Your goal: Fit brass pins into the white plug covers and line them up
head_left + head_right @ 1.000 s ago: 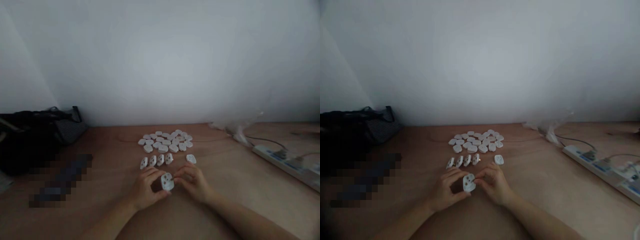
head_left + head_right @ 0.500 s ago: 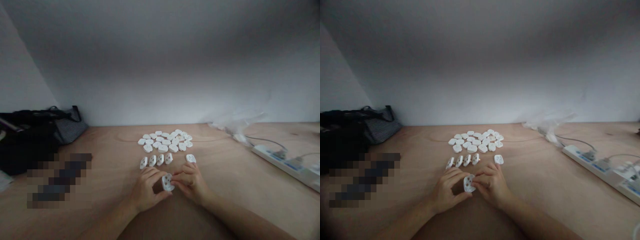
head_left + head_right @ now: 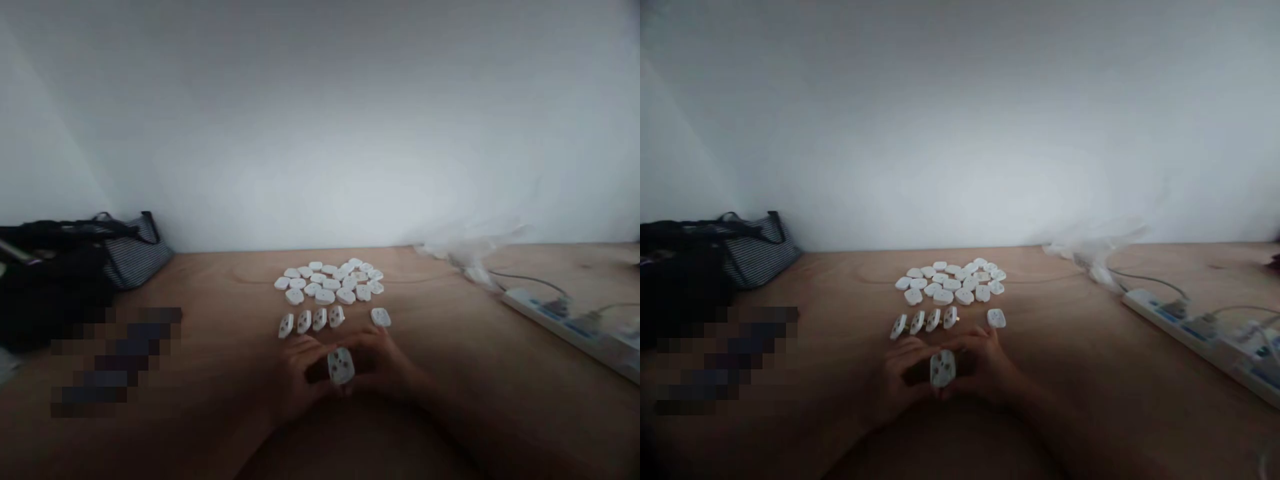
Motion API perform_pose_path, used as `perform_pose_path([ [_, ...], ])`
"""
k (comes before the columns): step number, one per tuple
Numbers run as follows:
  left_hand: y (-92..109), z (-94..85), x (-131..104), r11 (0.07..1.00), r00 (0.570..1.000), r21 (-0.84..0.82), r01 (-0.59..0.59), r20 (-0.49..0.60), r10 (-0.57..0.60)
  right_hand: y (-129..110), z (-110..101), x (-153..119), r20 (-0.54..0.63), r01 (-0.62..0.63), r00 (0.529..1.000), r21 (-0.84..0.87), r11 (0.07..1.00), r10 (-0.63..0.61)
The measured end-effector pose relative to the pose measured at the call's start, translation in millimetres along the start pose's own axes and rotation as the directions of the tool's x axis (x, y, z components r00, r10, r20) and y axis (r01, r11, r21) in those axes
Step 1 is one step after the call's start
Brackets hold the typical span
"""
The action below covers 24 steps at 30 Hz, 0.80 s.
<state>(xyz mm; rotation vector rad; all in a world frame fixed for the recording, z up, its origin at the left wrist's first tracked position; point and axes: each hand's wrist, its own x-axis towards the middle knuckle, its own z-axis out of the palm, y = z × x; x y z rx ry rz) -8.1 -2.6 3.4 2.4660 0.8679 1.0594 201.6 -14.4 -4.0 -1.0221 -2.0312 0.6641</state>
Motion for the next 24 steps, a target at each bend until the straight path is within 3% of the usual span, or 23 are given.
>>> perform_pose_path([
  [6,0,-0.5,-2,0.981,0.981,0.009,0.195,0.017,-0.196,-3,-4,0,-0.038,-0.003,0.999,0.17,0.985,0.009],
  [9,1,-1.7,0,0.976,0.973,0.032,0.215,0.078,-0.217,7,-21,12,-0.096,-0.001,0.995,0.051,0.999,0.006],
  [12,3,-2.5,3,0.979,0.97,0.051,0.199,0.133,-0.204,26,-36,28,-0.187,-0.14,0.979,-0.32,0.937,0.083],
  [13,4,-2.6,4,0.98,0.968,0.047,0.195,0.15,-0.2,33,-39,33,-0.203,-0.165,0.974,-0.356,0.92,0.096],
  [17,5,-2.2,4,0.983,0.96,0.03,0.182,0.212,-0.184,49,-35,46,-0.163,-0.165,0.981,-0.41,0.897,0.106],
  [21,1,0.5,1,0.978,0.953,0.077,0.194,0.222,-0.207,49,-26,48,-0.13,-0.154,0.986,-0.44,0.885,0.107],
  [24,0,3.8,0,0.979,0.958,0.093,0.182,0.205,-0.198,51,-31,45,-0.141,-0.152,0.985,-0.452,0.879,0.098],
])
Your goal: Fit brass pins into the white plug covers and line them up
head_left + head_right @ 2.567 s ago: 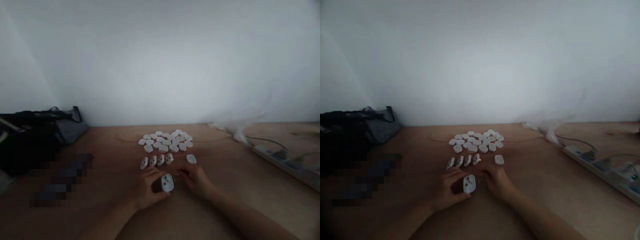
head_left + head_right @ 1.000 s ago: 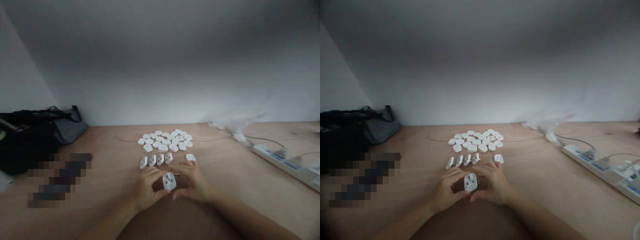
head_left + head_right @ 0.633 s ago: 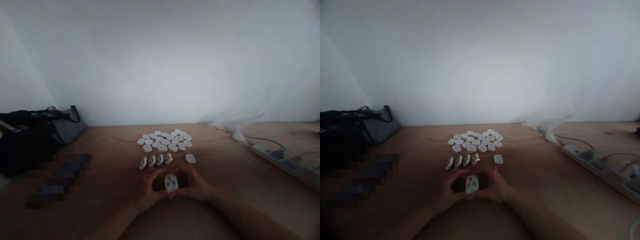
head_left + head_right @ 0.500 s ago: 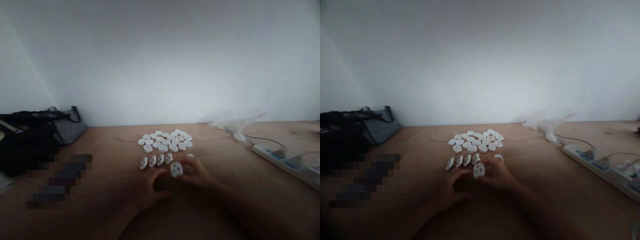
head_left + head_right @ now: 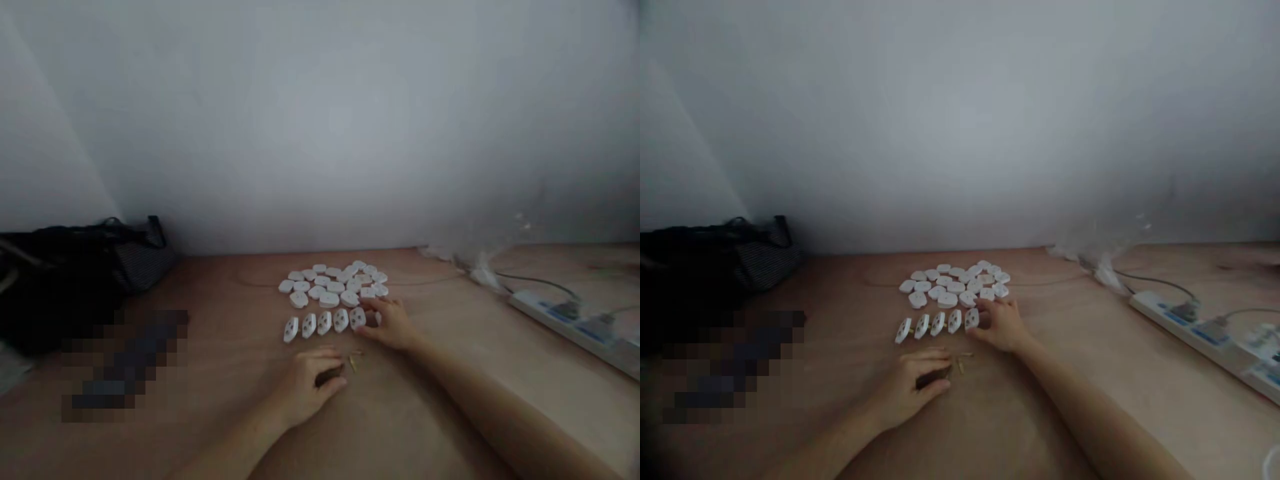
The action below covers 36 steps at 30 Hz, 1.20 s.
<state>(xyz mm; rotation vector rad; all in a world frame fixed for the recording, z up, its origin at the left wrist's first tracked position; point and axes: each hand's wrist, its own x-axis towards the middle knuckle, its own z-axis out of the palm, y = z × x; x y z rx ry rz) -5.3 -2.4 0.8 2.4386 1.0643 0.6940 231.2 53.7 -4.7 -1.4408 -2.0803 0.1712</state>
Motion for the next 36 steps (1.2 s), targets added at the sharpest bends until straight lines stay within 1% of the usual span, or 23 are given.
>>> perform_pose_path([
  [4,0,5.2,2,0.999,0.998,0.024,-0.023,-0.06,0.024,23,-17,-8,-0.017,-0.01,1.0,-0.02,1.0,0.01],
  [7,-1,9.4,4,0.998,0.995,0.022,-0.053,-0.086,0.055,40,-28,-16,0.036,0.004,0.999,-0.043,0.999,-0.003],
  [11,-1,11.8,5,0.997,0.988,0.002,-0.076,-0.132,0.076,46,-27,-22,0.106,0.019,0.994,-0.063,0.998,-0.012],
  [15,3,8.1,4,0.999,0.986,-0.009,-0.043,-0.164,0.041,42,-24,-24,0.129,0.004,0.992,-0.074,0.997,0.005],
  [18,4,5.0,4,0.999,0.978,-0.027,-0.026,-0.207,0.019,39,-27,-28,0.145,-0.001,0.989,-0.074,0.997,0.012],
  [21,4,3.8,4,0.999,0.976,-0.039,-0.018,-0.218,0.009,33,-30,-33,0.168,0.009,0.986,-0.069,0.998,0.003],
  [24,4,3.5,4,0.999,0.983,-0.036,-0.02,-0.183,0.013,23,-28,-31,0.124,0.024,0.992,-0.051,0.998,-0.017],
  [26,5,3.0,4,0.999,0.989,-0.033,-0.02,-0.148,0.015,17,-23,-24,0.062,0.017,0.998,-0.039,0.999,-0.015],
  [28,6,2.4,3,0.999,0.991,-0.035,-0.019,-0.131,0.014,11,-16,-15,0.031,-0.002,1.0,-0.042,0.999,0.003],
  [32,6,1.2,2,0.998,0.992,-0.051,-0.025,-0.125,0.018,1,-4,-5,0.025,-0.024,0.999,-0.056,0.998,0.025],
  [36,6,0.0,1,0.999,0.995,-0.048,-0.013,-0.102,0.008,-8,-1,-9,0.04,-0.004,0.999,-0.038,0.999,0.005],
])
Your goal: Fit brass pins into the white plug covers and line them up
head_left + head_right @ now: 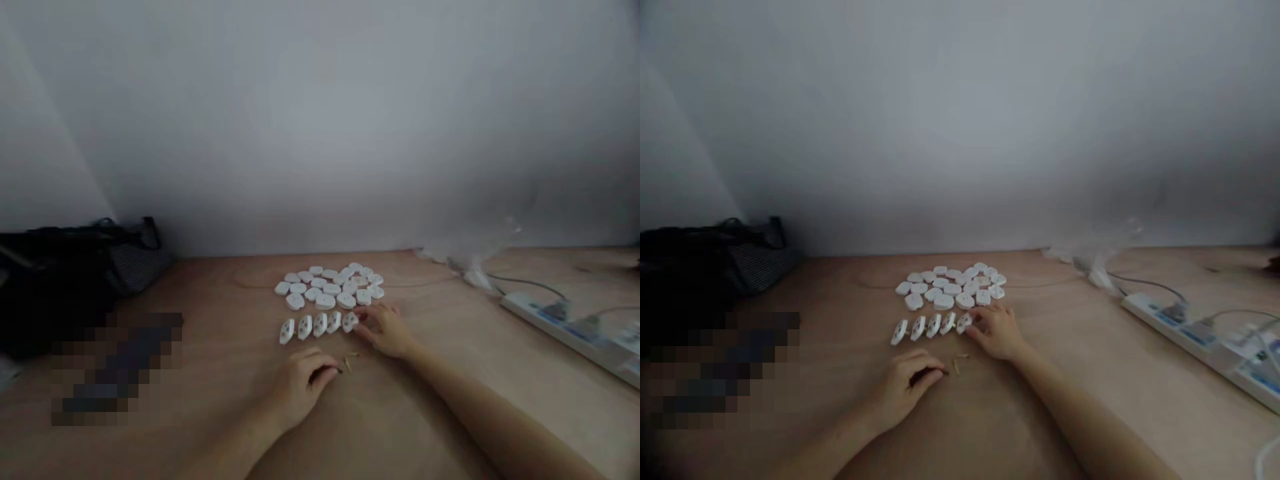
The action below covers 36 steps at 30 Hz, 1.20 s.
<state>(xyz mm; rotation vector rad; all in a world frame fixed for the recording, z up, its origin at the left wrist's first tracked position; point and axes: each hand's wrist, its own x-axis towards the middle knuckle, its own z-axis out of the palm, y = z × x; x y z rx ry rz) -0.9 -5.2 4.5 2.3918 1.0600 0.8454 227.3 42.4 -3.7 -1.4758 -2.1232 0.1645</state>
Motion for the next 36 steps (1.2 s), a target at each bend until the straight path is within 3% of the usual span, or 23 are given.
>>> perform_pose_path([
  [8,-2,0.5,-1,0.999,1.0,-0.036,0.001,0.008,-0.001,13,-16,-9,0.046,0.016,0.999,0.031,0.999,-0.017],
  [14,-4,1.4,-1,0.997,1.0,-0.074,0.011,-0.026,-0.013,35,-32,-21,0.213,0.069,0.973,0.101,0.993,-0.089],
  [17,-6,2.7,-1,0.994,0.994,-0.1,0.053,-0.088,-0.062,36,-31,-27,0.163,0.064,0.983,0.141,0.988,-0.087],
  [22,-8,2.8,0,0.985,0.971,-0.174,0.007,-0.236,-0.049,6,-26,-31,-0.034,0.131,0.991,0.206,0.97,-0.127],
  [26,-6,0.4,0,0.976,0.946,-0.194,-0.098,-0.322,0.03,-28,-16,-31,-0.067,0.222,0.975,0.22,0.95,-0.212],
  [36,-1,1.6,-3,0.979,0.953,-0.124,-0.163,-0.275,0.124,-45,-4,-33,-0.078,0.206,0.978,0.181,0.962,-0.195],
])
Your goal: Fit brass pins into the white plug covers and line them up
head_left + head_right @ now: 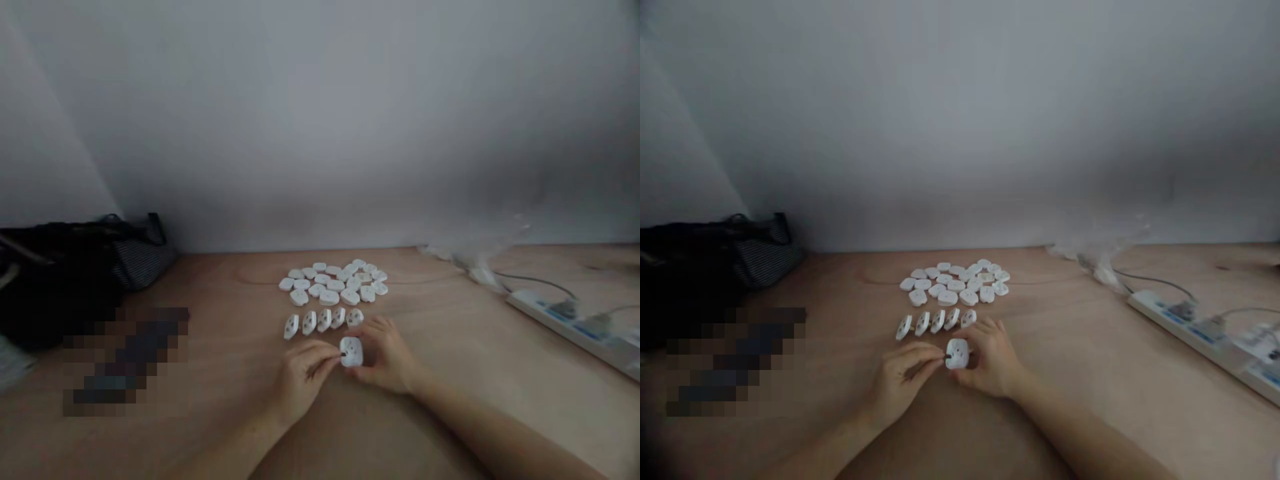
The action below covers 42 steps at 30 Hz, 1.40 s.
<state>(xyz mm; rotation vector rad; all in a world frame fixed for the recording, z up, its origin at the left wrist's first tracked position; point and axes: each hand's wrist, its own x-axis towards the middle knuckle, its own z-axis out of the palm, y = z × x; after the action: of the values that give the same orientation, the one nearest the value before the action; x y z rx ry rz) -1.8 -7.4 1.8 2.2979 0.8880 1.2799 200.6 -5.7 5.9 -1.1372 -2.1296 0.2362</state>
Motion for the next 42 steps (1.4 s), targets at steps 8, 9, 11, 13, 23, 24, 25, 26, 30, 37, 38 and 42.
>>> perform_pose_path([
  [8,1,2.2,-1,0.999,0.999,0.04,0.036,-0.004,-0.036,-9,1,-2,-0.003,0.008,1.0,-0.019,1.0,-0.008],
  [9,0,2.4,-1,0.999,0.999,0.037,0.039,-0.019,-0.038,-9,1,-2,-0.012,0.003,1.0,-0.017,1.0,-0.003],
  [11,1,2.4,-1,0.999,0.999,0.031,0.017,-0.028,-0.017,-10,2,-3,-0.023,-0.004,1.0,-0.009,1.0,0.004],
  [13,1,1.6,-1,0.998,0.999,0.042,-0.039,-0.02,0.04,-11,3,-4,-0.033,-0.005,0.999,-0.002,1.0,0.004],
  [23,-9,-9.0,-2,0.966,0.991,0.222,-0.129,0.075,0.115,-3,-2,-6,-0.067,0.005,0.998,0.039,0.999,-0.002],
  [24,-10,-9.2,-1,0.971,0.991,0.216,-0.102,0.107,0.081,-2,-2,-6,-0.062,0.009,0.998,0.052,0.999,-0.006],
  [25,-11,-9.2,0,0.976,0.989,0.206,-0.076,0.141,0.047,-1,-3,-6,-0.053,0.014,0.999,0.062,0.998,-0.011],
  [26,-12,-9.1,1,0.98,0.985,0.195,-0.049,0.169,0.015,-1,-3,-7,-0.045,0.018,0.999,0.07,0.997,-0.015],
  [30,-9,-8.4,5,0.992,0.968,0.125,0.012,0.248,-0.043,-1,1,-6,-0.021,0.04,0.999,0.077,0.996,-0.038],
  [37,-5,-8.2,6,0.997,0.972,0.078,0.017,0.231,-0.034,3,4,-6,-0.023,0.066,0.998,0.061,0.996,-0.064],
  [38,-5,-7.9,6,0.998,0.973,0.069,0.013,0.227,-0.029,4,4,-6,-0.017,0.068,0.998,0.062,0.996,-0.067],
  [42,-6,-6.5,6,0.997,0.973,0.067,0.032,0.227,-0.046,1,-1,-5,0.035,0.1,0.994,0.075,0.992,-0.103],
])
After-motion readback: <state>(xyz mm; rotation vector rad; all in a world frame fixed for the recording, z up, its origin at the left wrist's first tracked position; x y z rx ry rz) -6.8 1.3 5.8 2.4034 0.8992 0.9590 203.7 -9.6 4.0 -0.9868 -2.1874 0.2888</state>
